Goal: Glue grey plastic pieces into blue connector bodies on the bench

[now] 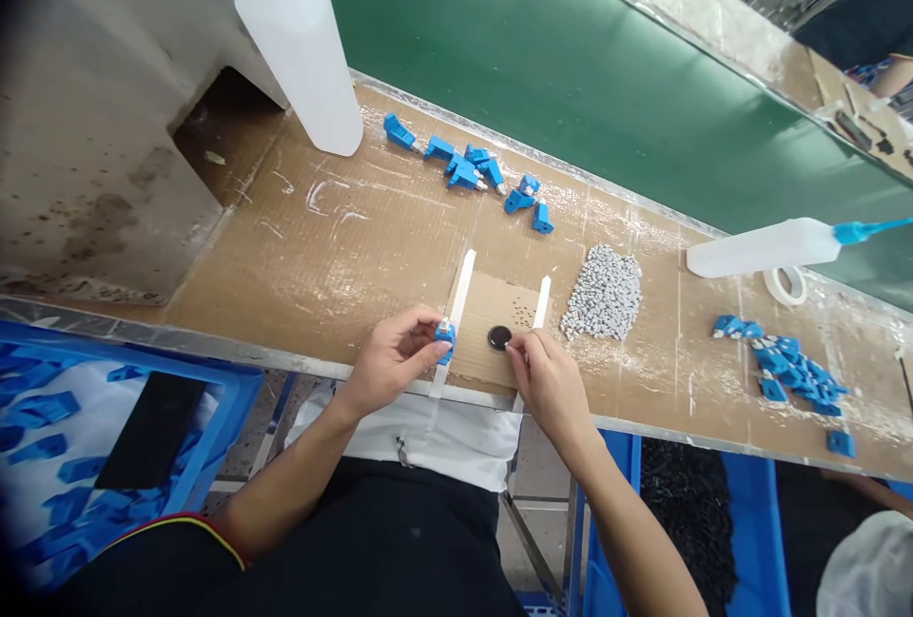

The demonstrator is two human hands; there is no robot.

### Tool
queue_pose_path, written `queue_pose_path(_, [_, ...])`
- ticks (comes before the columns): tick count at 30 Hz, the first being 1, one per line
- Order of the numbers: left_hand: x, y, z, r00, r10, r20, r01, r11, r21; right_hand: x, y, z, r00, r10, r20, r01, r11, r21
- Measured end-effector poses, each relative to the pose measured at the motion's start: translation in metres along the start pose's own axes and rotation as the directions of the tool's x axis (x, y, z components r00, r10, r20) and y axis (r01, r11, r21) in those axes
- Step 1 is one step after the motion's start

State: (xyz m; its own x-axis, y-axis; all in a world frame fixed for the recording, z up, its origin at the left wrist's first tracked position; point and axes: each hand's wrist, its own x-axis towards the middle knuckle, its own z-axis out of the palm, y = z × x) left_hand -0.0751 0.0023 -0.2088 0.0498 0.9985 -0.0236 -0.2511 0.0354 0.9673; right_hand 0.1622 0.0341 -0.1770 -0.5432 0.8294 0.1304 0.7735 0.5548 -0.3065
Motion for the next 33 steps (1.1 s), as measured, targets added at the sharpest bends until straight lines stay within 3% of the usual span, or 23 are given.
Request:
queue_pose_path(16, [0.000,0.002,0.000,1.000,-0.004,0.006,0.004,0.999,0.032,0.001,-0.003,-0.001,0.998,-0.063,-0.027,0.061,0.995,-0.079])
queue_pose_path(24, [0.000,0.002,-0.001,1.000,0.007,0.013,-0.008,0.999,0.045,0.000,-0.004,-0.006,1.000,-0.012,0.003,0.012,0.998,-0.059])
queue_pose_path(33, [0.000,0.002,0.000,1.000,0.000,0.009,-0.001,0.999,0.040,0.007,0.014,-0.005,0.999,0.012,-0.030,-0.017,0.986,-0.163])
